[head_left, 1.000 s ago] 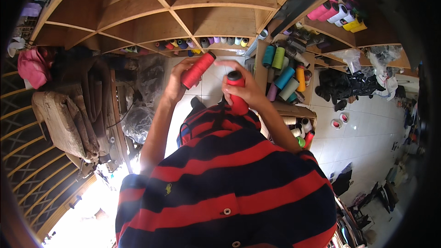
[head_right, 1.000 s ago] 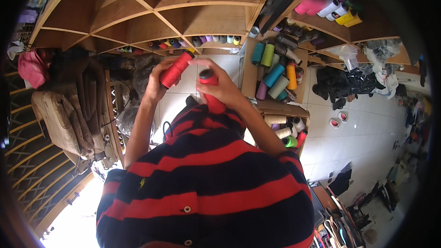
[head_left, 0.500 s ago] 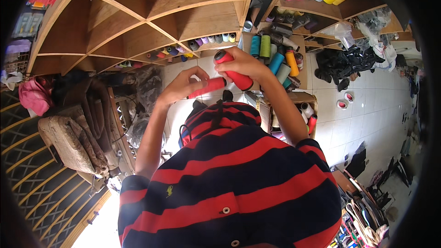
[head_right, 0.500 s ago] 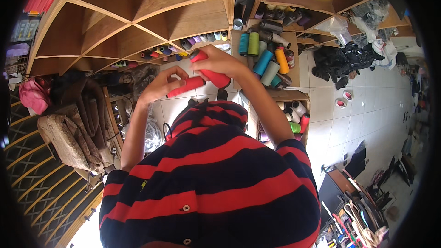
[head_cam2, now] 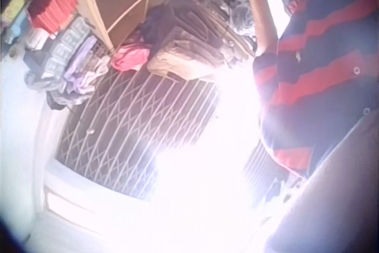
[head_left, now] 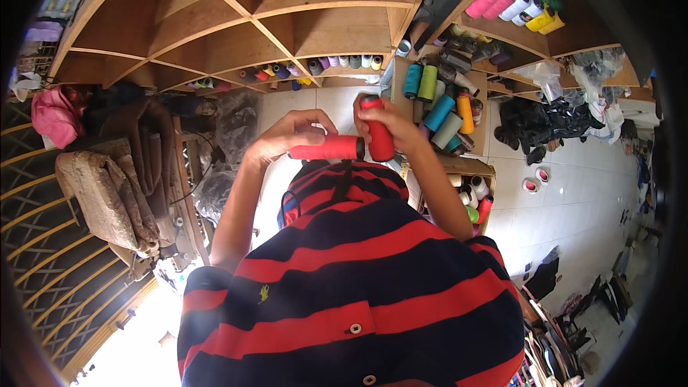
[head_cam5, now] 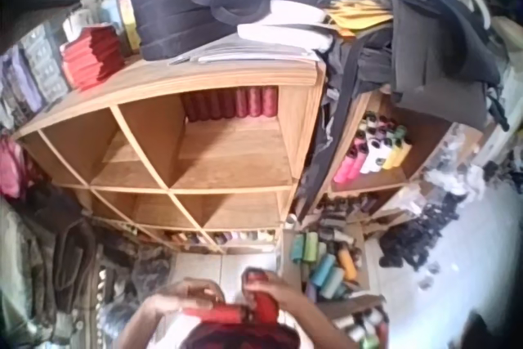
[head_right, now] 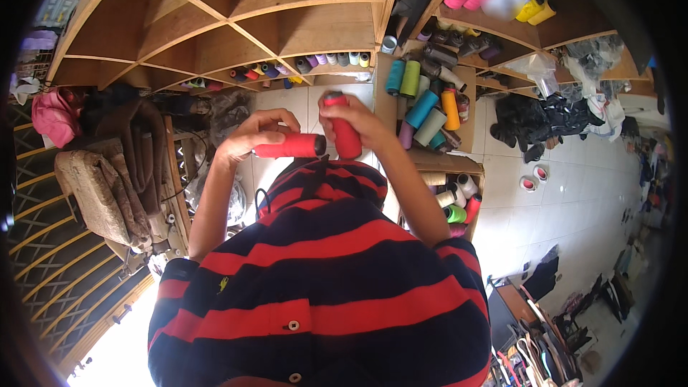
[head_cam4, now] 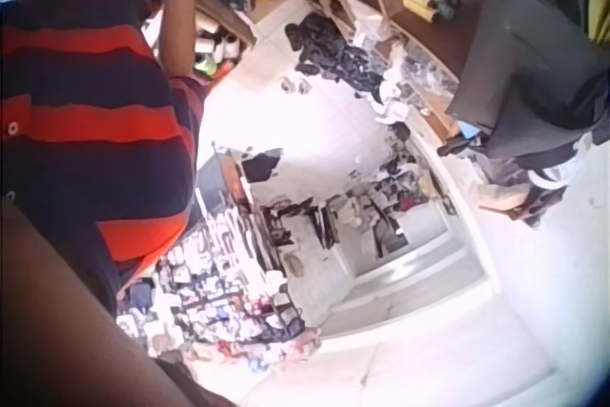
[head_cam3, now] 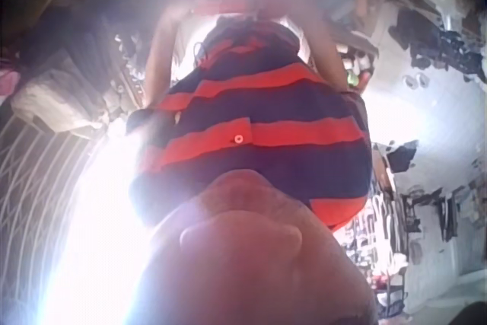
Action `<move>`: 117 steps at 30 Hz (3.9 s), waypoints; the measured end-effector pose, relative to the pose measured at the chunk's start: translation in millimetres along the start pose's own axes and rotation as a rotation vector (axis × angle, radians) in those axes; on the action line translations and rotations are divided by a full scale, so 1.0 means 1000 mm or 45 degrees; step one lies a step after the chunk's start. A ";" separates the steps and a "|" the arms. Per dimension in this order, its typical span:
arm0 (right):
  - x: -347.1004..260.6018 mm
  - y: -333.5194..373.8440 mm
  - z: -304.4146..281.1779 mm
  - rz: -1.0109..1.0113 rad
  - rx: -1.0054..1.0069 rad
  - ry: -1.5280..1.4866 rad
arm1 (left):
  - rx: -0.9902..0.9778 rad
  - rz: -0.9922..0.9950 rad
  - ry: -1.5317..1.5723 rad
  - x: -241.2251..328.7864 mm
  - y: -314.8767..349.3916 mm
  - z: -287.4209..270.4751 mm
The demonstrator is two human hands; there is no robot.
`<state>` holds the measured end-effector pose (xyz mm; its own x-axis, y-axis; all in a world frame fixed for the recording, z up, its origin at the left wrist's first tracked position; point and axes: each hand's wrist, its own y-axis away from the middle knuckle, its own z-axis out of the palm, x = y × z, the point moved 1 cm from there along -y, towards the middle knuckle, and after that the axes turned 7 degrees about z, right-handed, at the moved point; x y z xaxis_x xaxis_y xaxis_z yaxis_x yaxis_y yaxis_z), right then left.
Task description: The person picks up thread spools from cardboard boxes and organizes them by placing them into the cubbies of a wooden shelving unit.
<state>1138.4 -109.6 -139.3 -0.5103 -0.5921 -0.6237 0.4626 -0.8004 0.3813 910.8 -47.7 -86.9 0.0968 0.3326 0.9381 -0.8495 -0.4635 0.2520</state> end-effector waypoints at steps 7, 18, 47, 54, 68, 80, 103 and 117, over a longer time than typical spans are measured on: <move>-0.055 0.005 0.074 -0.121 -0.069 0.571 | 0.589 0.044 -0.260 -0.043 -0.004 -0.020; -0.107 -0.096 0.069 -0.488 0.366 0.687 | 0.714 0.202 0.630 -0.061 0.017 -0.076; -0.281 -0.416 0.027 -1.541 0.962 1.567 | 0.678 -0.047 0.661 -0.114 0.045 -0.098; -0.273 -0.437 -0.024 -1.336 1.199 1.632 | 0.627 -0.078 0.704 -0.110 0.037 -0.093; -0.099 -0.167 0.077 -0.729 0.479 0.894 | 0.814 0.975 0.386 0.035 -0.072 -0.127; -0.237 -0.280 0.018 -1.139 0.976 1.382 | 0.813 0.690 0.071 0.014 -0.069 -0.132; -0.284 -0.402 -0.022 -1.505 1.130 1.462 | 0.836 0.585 0.149 -0.017 -0.032 -0.137; -0.250 -0.289 0.015 -1.426 1.286 1.371 | 0.711 0.619 0.144 -0.006 -0.032 -0.142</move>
<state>1121.7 268.0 -83.4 0.5770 0.1727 -0.7983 -0.4861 -0.7128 -0.5055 863.6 81.6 -134.2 -0.3023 0.0522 0.9518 -0.3902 -0.9178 -0.0736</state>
